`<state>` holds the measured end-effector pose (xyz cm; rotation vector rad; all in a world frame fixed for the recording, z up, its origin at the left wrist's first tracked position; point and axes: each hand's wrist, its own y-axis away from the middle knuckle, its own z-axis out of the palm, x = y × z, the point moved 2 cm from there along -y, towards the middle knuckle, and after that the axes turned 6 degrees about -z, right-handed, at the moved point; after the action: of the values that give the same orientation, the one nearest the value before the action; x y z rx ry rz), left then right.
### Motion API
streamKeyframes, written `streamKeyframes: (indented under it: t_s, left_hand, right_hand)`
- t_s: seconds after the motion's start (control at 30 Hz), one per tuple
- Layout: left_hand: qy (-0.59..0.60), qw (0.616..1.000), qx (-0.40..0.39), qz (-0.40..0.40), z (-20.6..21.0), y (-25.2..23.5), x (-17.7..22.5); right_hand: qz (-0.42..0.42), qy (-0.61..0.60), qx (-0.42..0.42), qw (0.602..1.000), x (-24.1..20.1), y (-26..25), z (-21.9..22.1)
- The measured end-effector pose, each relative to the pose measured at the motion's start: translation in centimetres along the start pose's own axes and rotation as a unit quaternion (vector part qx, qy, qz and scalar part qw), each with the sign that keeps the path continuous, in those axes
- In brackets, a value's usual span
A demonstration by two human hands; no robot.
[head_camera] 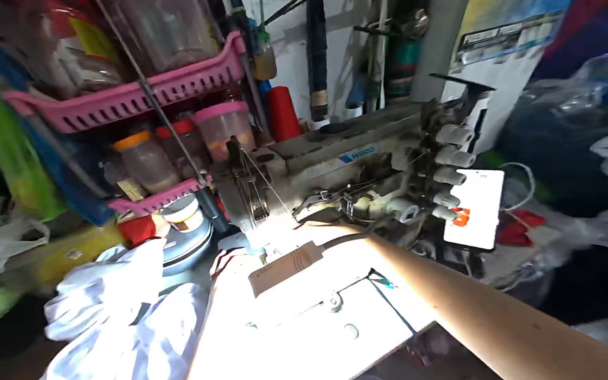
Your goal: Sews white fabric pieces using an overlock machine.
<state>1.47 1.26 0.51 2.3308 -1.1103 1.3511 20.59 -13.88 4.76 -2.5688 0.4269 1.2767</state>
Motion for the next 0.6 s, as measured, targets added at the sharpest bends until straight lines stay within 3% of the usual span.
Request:
streamKeyframes:
  t_s: [0.1, 0.23, 0.37, 0.5, 0.6]
  left_hand:
    - [0.009, 1.0, 0.012, -0.017, 0.1, 0.4, 0.6]
    - [0.039, 0.997, 0.02, -0.057, 0.0, 0.8, 1.5]
    - [0.058, 0.997, 0.019, -0.042, 0.4, 0.1, 0.2]
    - [0.049, 0.998, 0.006, -0.044, 0.0, 0.3, 0.7]
    - [0.028, 0.998, 0.006, -0.063, -0.1, 0.5, 1.1]
  right_hand:
    - [-0.085, 0.079, 0.019, 0.993, -1.4, 0.5, 0.8]
    - [-0.097, 0.112, 0.042, 0.988, -0.9, 0.1, 1.4]
    - [-0.071, 0.121, -0.007, 0.99, -0.1, -0.9, 1.2]
    - [-0.076, 0.163, 0.051, 0.982, 0.1, -1.0, 2.3]
    - [-0.082, 0.169, -0.004, 0.982, -0.8, -0.5, 1.6]
